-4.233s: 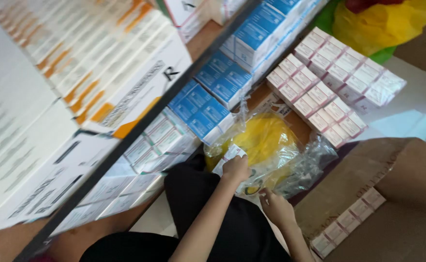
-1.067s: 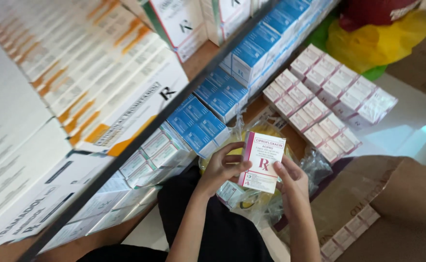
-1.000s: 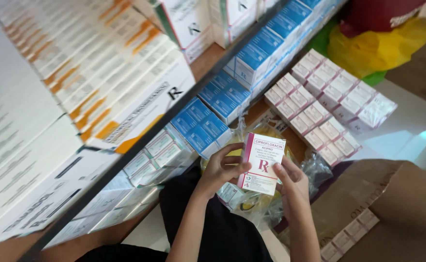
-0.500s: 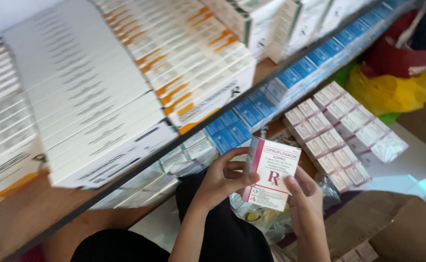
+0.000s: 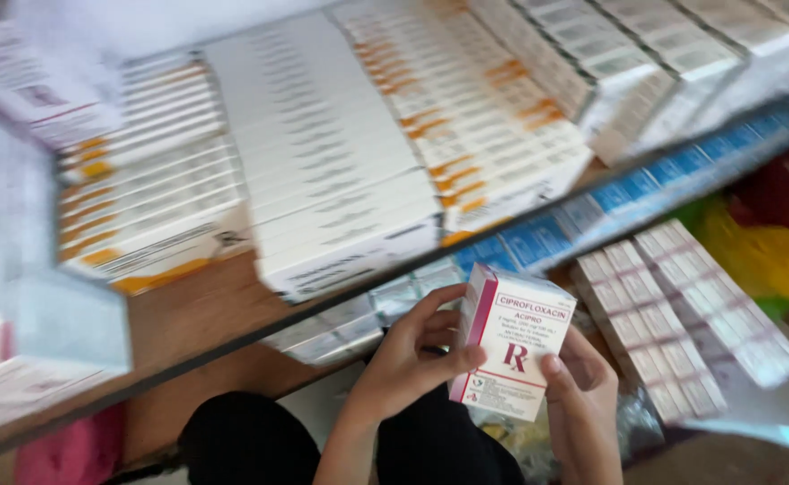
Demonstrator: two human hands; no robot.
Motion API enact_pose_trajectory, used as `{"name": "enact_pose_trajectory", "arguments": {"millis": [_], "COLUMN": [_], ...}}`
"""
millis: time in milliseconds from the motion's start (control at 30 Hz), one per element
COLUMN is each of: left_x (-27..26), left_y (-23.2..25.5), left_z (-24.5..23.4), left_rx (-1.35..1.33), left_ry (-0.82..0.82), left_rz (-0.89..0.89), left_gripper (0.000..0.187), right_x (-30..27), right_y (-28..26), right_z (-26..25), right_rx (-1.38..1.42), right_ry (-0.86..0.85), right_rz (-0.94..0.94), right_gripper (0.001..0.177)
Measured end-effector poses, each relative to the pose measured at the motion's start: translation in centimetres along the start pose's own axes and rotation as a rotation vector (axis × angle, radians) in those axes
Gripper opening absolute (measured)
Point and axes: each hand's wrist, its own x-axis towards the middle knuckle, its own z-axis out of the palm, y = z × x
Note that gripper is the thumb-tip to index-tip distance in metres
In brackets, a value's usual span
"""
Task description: Taking medication boxes from a bag and stacking them neatly on a shelf in a pharmacy storage area.
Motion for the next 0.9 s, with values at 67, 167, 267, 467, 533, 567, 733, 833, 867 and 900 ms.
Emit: {"name": "enact_pose_trajectory", "arguments": {"millis": [67,167,267,467,533,567,733,833,867,900], "left_x": [-1.8,-4.4,-6.4,-9.8,-10.7,-11.1,-12.4,-12.7,-12.5,-12.3], "left_y": [1.5,3.4,5.8,7.1,7.6,7.8,9.9,11.3,11.6,11.9], "left_z": [-0.9,-2.5,-3.6,-7.2,-8.3,-8.7,-11.2,-12.3,-12.8,-13.3], "left_rx": [-0.032,-0.035,0.045,0.079,0.087,0.056,0.04,0.152,0.172,0.192], "left_ry": [0.038,0.132,0.217,0.295,0.312,0.334,0.432,0.545,0.633,0.722], "left_rz": [0.025,0.045,0.02,0.108,0.125,0.184,0.374,0.48,0.575,0.67], "left_gripper": [0.083,0.086,0.089,0.09,0.09,0.088,0.079,0.07,0.063,0.057], "right_x": [-0.1,0.0,0.0,0.3,0.6,0.8,1.7,2.0,2.3,2.5], "right_y": [0.2,1.0,1.1,-0.2,-0.6,-0.9,-2.0,-2.9,-3.0,-3.2], "right_z": [1.6,4.0,6.3,12.7,14.8,16.1,22.0,26.6,28.3,30.0], "right_rx": [0.001,0.006,0.011,-0.085,-0.143,-0.127,-0.145,-0.243,-0.237,-0.23], "right_ry": [-0.038,-0.072,-0.118,-0.282,-0.313,-0.356,-0.441,-0.449,-0.504,-0.559], "right_rz": [0.023,0.074,0.078,-0.001,-0.028,-0.025,-0.03,-0.108,-0.144,-0.18], "right_gripper": [0.067,0.069,0.072,0.074,0.072,0.072,0.069,0.06,0.058,0.055]}}
